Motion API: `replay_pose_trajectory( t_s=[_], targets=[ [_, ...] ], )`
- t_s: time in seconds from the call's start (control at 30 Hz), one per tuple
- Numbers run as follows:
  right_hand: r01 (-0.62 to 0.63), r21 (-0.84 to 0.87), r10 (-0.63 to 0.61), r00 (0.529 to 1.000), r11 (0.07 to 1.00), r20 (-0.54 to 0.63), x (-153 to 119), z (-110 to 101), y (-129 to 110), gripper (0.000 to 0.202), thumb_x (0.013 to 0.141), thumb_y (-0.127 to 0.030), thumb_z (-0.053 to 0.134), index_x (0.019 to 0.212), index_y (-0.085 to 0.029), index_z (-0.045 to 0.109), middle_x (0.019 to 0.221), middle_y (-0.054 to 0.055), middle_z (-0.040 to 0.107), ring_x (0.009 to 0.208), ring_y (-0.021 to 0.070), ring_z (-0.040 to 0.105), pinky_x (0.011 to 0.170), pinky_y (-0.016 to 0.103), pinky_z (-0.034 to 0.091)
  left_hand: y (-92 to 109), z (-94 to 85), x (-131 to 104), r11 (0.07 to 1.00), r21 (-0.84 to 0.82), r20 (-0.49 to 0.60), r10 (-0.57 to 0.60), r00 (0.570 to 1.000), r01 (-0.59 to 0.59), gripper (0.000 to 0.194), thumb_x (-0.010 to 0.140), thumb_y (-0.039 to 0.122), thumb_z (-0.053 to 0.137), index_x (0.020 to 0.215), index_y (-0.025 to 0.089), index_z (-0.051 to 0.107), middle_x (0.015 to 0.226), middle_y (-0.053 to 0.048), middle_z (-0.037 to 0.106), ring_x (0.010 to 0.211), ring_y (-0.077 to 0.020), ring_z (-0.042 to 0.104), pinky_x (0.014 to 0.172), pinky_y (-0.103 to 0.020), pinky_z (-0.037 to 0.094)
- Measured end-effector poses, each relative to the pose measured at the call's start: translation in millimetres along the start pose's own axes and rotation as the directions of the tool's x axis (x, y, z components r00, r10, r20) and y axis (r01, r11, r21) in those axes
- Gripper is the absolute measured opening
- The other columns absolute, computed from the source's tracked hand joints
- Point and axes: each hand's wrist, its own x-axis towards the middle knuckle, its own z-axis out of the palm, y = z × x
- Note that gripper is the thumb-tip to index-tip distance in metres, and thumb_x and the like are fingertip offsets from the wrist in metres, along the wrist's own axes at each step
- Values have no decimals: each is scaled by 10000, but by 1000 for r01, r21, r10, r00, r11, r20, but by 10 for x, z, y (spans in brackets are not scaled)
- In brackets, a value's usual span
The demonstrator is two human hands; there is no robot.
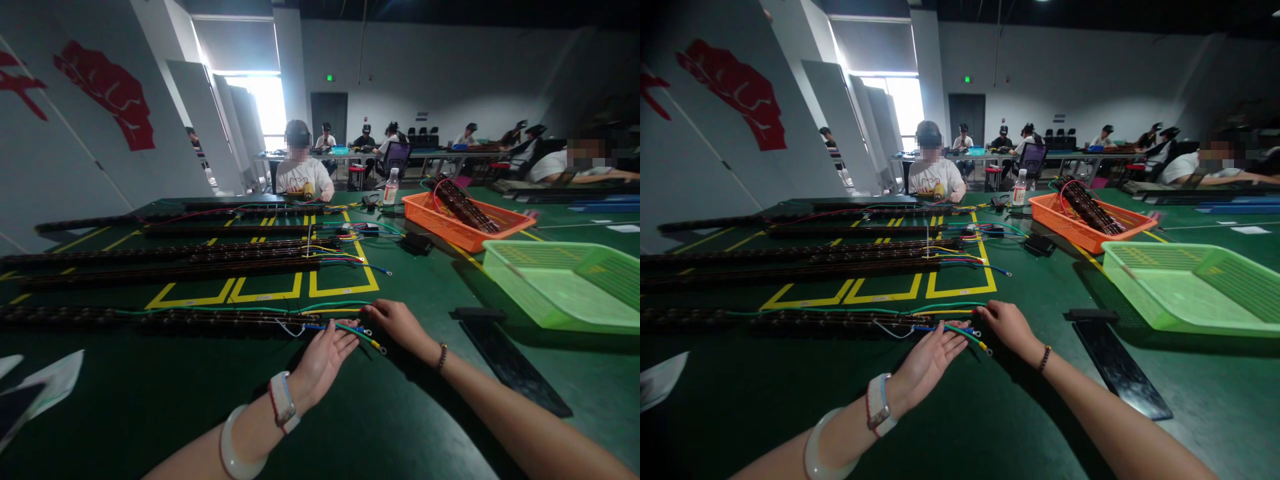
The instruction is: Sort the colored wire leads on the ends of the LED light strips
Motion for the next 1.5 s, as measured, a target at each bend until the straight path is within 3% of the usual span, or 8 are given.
replay_pose_trajectory(
  t_s=[0.1, 0.23, 0.5, 0.7, 0.87, 1.03, 1.3, 1.5],
  targets=[
    [72, -313, -91, 995, 947, -49, 14, 6, 7, 365, 915, -446, 414, 736, -188, 600, 700, 40, 648, 604, 141, 561, 514, 237, 292, 15, -10, 14, 1000, -8, -1, -10, 1000, 10, 232, 915, 261, 439, 1027, 102, 564, 1206, -172, 584, 1116, -246, 563, 1037, -420, 376],
    [74, -508, -118, 991, 858, -54, 18, 32, 14, 361, 927, -442, 406, 743, -198, 598, 733, 44, 666, 623, 150, 581, 510, 245, 258, 43, -47, 59, 999, -14, 19, -34, 999, 35, 253, 916, 249, 437, 1077, 95, 557, 1245, -170, 560, 1134, -243, 551, 1042, -409, 376],
    [181, -426, -239, 967, 887, -87, -111, 0, 21, 449, 953, -460, 312, 729, -194, 595, 716, 31, 650, 645, 145, 587, 554, 236, 309, 82, -67, 91, 996, -38, 19, -81, 996, 82, 286, 919, 252, 429, 1124, 88, 542, 1216, -174, 576, 1128, -236, 555, 1042, -405, 371],
    [563, -511, -595, 795, 649, 120, -251, -12, -40, 431, 938, -418, 363, 646, -173, 564, 599, 23, 575, 546, 116, 489, 560, 265, 278, 75, -69, 96, 996, -17, 28, -85, 996, 85, 257, 915, 273, 441, 1086, 132, 570, 1230, -148, 571, 1147, -227, 539, 1065, -405, 327],
    [675, -517, -673, 703, 527, 232, -262, -29, -43, 306, 902, -366, 447, 697, -168, 559, 612, 14, 577, 535, 103, 462, 559, 274, 265, 58, -107, 108, 996, -39, 45, -75, 996, 77, 249, 901, 273, 473, 1085, 137, 571, 1256, -153, 550, 1185, -234, 505, 1069, -416, 319],
    [700, -505, -651, 693, 505, 310, -254, -80, 10, 305, 893, -374, 469, 676, -175, 547, 593, 12, 579, 520, 102, 460, 553, 274, 256, 57, -92, 103, 998, -28, 34, -56, 998, 57, 262, 907, 305, 457, 1034, 117, 588, 1232, -164, 561, 1153, -243, 530, 1051, -428, 349],
    [632, -524, -694, 712, 571, 102, -224, -105, 64, 336, 924, -273, 398, 637, -177, 544, 551, 15, 552, 493, 102, 436, 552, 278, 253, 31, -58, 57, 997, 75, 7, -25, 1000, 24, 329, 896, 383, 455, 938, 83, 584, 1013, -184, 648, 956, -233, 625, 957, -422, 428],
    [571, -571, -659, 749, 589, 69, -210, -109, 94, 374, 935, -312, 398, 620, -169, 539, 534, 11, 532, 480, 97, 414, 546, 278, 234, 35, -18, -1, 991, 129, -35, -33, 999, 37, 321, 900, 376, 445, 830, 97, 589, 826, -130, 665, 786, -199, 638, 807, -365, 482]
  ],
)
